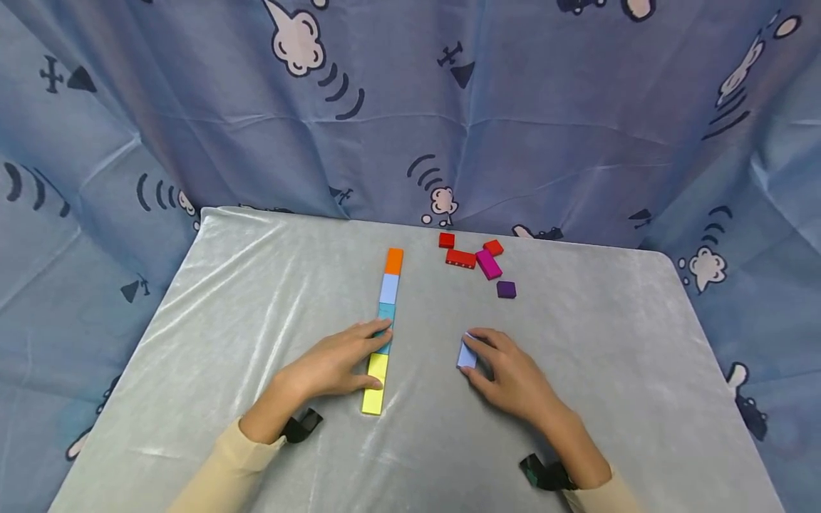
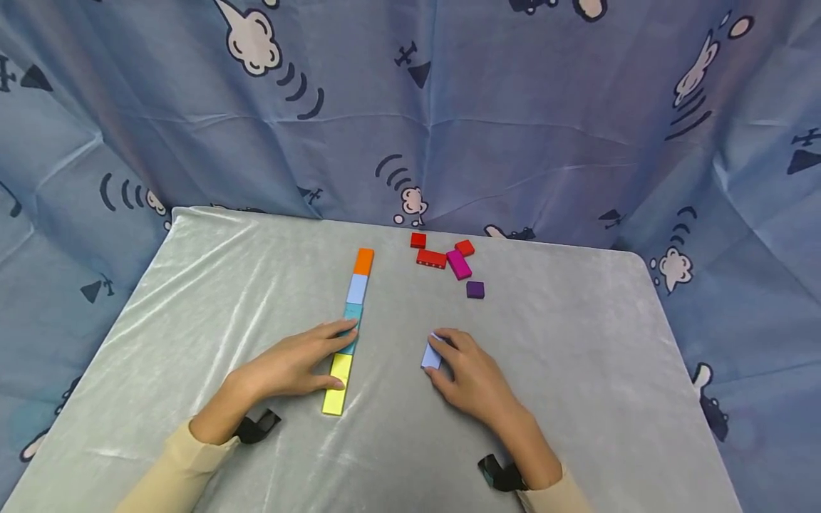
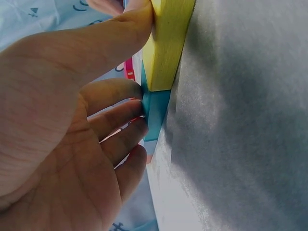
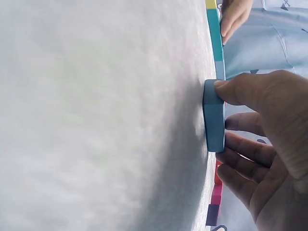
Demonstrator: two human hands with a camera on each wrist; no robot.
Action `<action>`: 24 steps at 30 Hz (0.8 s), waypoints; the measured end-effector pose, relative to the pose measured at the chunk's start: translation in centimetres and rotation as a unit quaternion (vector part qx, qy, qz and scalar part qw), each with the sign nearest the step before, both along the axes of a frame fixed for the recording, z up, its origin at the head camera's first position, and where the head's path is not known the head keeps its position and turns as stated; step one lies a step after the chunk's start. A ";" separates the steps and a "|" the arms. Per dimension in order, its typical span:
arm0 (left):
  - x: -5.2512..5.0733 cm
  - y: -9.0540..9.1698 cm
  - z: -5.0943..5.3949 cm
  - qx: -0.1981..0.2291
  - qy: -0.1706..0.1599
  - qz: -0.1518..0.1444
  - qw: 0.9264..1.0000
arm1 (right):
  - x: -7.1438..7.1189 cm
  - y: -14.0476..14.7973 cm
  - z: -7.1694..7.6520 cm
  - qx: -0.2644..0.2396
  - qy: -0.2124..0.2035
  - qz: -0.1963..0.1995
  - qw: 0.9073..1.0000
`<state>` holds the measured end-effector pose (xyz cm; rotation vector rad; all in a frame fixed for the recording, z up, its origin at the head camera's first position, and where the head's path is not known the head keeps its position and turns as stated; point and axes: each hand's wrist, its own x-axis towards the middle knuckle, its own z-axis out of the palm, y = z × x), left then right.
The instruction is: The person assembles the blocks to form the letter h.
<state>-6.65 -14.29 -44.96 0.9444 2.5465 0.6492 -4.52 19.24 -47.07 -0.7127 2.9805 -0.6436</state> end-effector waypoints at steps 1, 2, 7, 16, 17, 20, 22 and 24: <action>0.0 -0.1 0.0 0.000 0.001 -0.001 1.000 | 0.3 -0.1 0.0 0.000 0.001 0.002 1.000; 0.0 -0.1 0.0 -0.001 0.002 0.000 1.000 | 0.5 -0.1 -0.1 0.001 0.002 0.004 1.000; 0.1 -0.2 0.0 -0.001 0.006 -0.001 1.000 | 1.7 -0.6 0.0 0.004 0.007 0.013 1.000; -0.1 0.1 -0.1 -0.002 0.001 -0.001 1.000 | 3.2 -1.0 0.0 0.015 -0.007 0.017 1.000; -0.1 0.2 -0.1 -0.003 0.001 -0.002 1.000 | 3.3 -1.0 0.0 0.013 -0.005 0.017 1.000; -0.1 0.2 -0.1 -0.003 0.000 -0.001 1.000 | 3.7 -0.9 0.0 0.013 0.001 0.024 1.000; -0.1 0.1 -0.1 -0.004 -0.002 0.000 1.000 | 4.0 -0.9 0.0 0.012 0.001 0.028 1.000; -0.1 0.1 -0.1 -0.004 -0.002 0.000 1.000 | 4.3 -0.9 0.0 0.013 0.001 0.029 1.000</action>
